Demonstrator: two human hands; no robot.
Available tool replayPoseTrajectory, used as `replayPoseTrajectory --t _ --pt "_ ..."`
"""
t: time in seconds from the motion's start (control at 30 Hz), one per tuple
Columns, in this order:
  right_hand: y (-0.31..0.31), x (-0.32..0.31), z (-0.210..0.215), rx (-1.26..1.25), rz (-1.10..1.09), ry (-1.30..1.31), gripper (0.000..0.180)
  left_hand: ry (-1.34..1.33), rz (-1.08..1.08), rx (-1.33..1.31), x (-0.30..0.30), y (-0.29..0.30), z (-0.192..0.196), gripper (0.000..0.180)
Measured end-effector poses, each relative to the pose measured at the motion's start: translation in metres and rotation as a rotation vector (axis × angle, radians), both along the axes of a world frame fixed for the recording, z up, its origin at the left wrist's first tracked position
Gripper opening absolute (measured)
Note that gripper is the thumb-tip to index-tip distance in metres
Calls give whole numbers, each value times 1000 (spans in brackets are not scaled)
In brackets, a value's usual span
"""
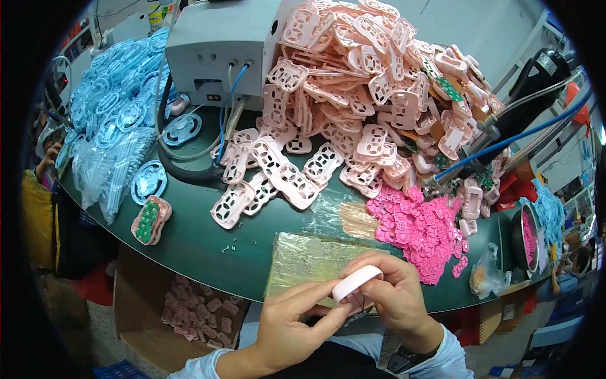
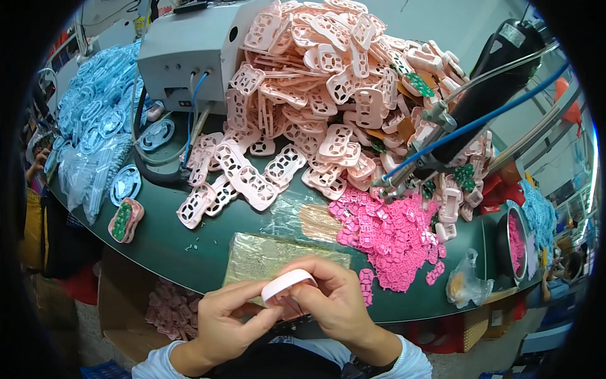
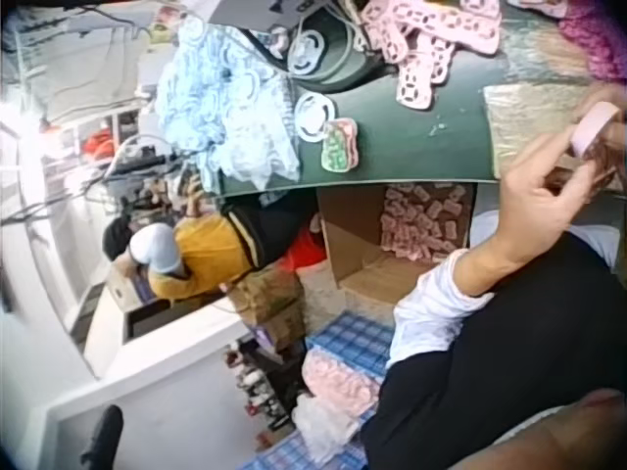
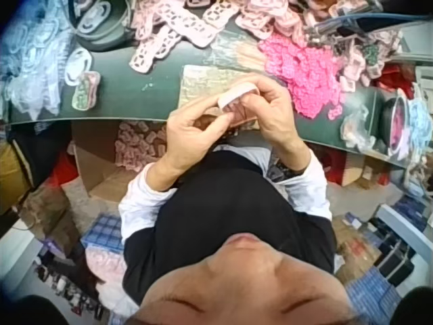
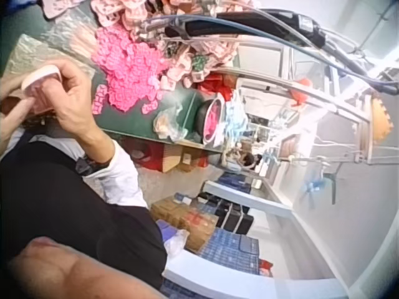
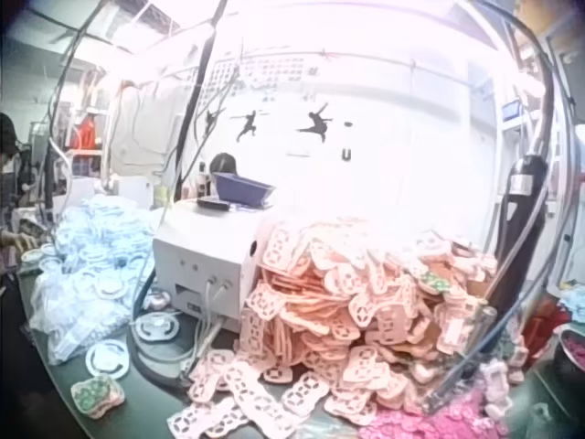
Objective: The person assembles small electronic devices by inserting green circuit boards into pink plastic housings. They use a pneumatic tool to secure the components and then place the finished units into clear plastic bags.
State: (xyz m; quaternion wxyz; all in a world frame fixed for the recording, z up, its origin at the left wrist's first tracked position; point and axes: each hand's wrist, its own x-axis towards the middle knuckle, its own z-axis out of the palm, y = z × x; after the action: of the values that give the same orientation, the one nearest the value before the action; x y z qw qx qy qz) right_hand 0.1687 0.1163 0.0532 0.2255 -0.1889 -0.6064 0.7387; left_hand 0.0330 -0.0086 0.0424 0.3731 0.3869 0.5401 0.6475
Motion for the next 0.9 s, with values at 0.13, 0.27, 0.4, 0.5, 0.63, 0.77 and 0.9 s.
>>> replayPoseTrajectory --t 0.13,0.27,0.4,0.5,0.63,0.77,0.9 --pt "-2 -2 12 -143 21 5 27 48 105 25 4 3 1 31" --pt "-3 -2 9 -173 41 22 30 125 152 41 5 5 6 29" --pt "-2 -5 0 -161 65 61 32 174 200 55 7 4 0 30" --pt "-4 -6 3 -139 40 85 32 178 206 56 10 6 -1 30" --pt "-4 -4 -2 -105 7 43 32 400 226 56 12 5 1 27" --pt "0 -4 -12 -186 43 -21 41 434 276 48 12 4 2 25" --pt "-5 0 -19 -312 111 -148 57 222 351 25 -1 11 3 28"
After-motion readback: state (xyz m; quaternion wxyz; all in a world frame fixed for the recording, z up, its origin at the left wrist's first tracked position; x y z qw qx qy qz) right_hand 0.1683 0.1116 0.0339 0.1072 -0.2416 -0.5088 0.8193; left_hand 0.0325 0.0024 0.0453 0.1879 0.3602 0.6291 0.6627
